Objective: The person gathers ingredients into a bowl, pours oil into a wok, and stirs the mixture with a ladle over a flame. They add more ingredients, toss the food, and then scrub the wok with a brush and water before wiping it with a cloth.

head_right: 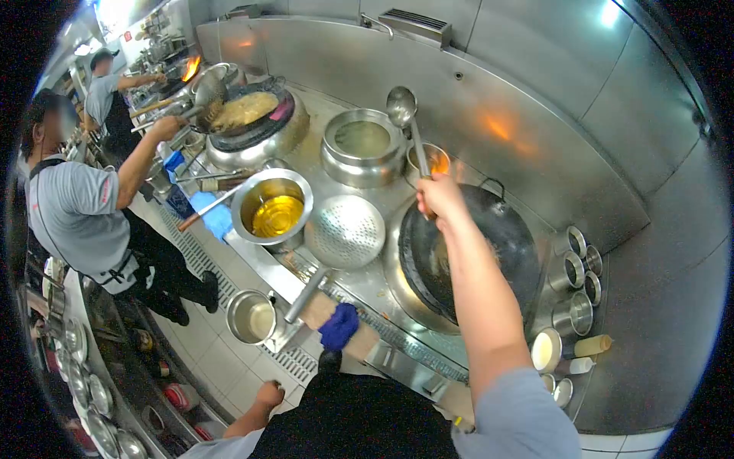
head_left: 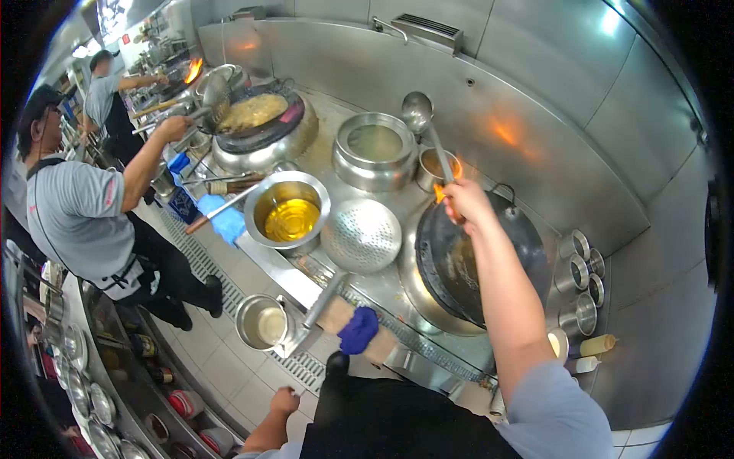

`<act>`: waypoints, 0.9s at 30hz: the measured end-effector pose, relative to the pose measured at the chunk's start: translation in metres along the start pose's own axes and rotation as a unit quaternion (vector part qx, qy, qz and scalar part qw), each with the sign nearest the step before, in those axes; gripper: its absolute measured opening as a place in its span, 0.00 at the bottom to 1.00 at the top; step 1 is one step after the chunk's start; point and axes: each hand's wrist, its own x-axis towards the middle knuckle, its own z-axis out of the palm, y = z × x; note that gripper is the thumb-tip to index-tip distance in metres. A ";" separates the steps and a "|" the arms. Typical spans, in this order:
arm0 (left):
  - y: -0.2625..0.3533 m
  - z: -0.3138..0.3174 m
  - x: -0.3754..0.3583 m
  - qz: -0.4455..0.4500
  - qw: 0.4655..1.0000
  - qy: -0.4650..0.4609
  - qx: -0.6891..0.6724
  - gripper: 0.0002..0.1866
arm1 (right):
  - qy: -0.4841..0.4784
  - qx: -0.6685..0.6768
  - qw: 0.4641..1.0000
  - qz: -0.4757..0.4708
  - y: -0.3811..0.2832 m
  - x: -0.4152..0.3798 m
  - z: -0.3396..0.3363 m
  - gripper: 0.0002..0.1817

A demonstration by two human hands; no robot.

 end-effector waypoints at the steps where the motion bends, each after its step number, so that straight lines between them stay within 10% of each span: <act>1: -0.024 0.000 0.001 -0.010 0.999 -0.032 0.022 0.20 | 0.008 -0.013 1.000 0.013 0.005 0.026 0.019 0.03; 5: -0.132 0.042 0.011 -0.039 0.986 -0.135 0.090 0.20 | 0.069 -0.196 0.977 0.051 0.031 0.099 0.087 0.06; 6: -0.171 0.054 0.035 0.112 0.979 -0.154 0.073 0.21 | 0.040 -0.156 0.983 0.083 0.033 0.111 0.095 0.05; 8: -0.144 0.035 0.002 0.037 0.989 -0.136 0.045 0.21 | -0.015 0.090 0.983 0.161 0.047 0.142 0.106 0.05; 11: -0.150 0.003 0.008 0.042 0.987 -0.154 0.012 0.21 | -0.115 0.522 0.806 0.254 0.044 0.154 0.093 0.06; 17: -0.129 -0.038 0.043 0.048 0.983 -0.157 0.076 0.21 | -0.110 0.609 0.759 0.204 0.014 0.073 0.073 0.10; 20: -0.082 -0.084 0.068 0.099 0.962 -0.208 0.146 0.21 | -0.112 0.627 0.753 0.165 -0.006 0.010 0.046 0.15; 22: -0.053 -0.121 0.082 0.401 0.825 -0.397 0.047 0.18 | -0.125 0.626 0.758 0.137 -0.011 -0.032 0.020 0.16; 24: 0.045 -0.146 0.068 0.260 0.814 -0.465 0.233 0.16 | -0.139 0.616 0.767 0.118 -0.017 -0.077 -0.004 0.17; 25: 0.088 -0.159 0.062 0.471 0.662 -0.406 0.418 0.19 | -0.127 0.603 0.778 0.125 -0.020 -0.098 -0.016 0.17; 27: 0.181 -0.198 0.011 0.348 0.831 -0.257 0.351 0.18 | -0.110 0.560 0.813 0.115 -0.020 -0.128 -0.043 0.17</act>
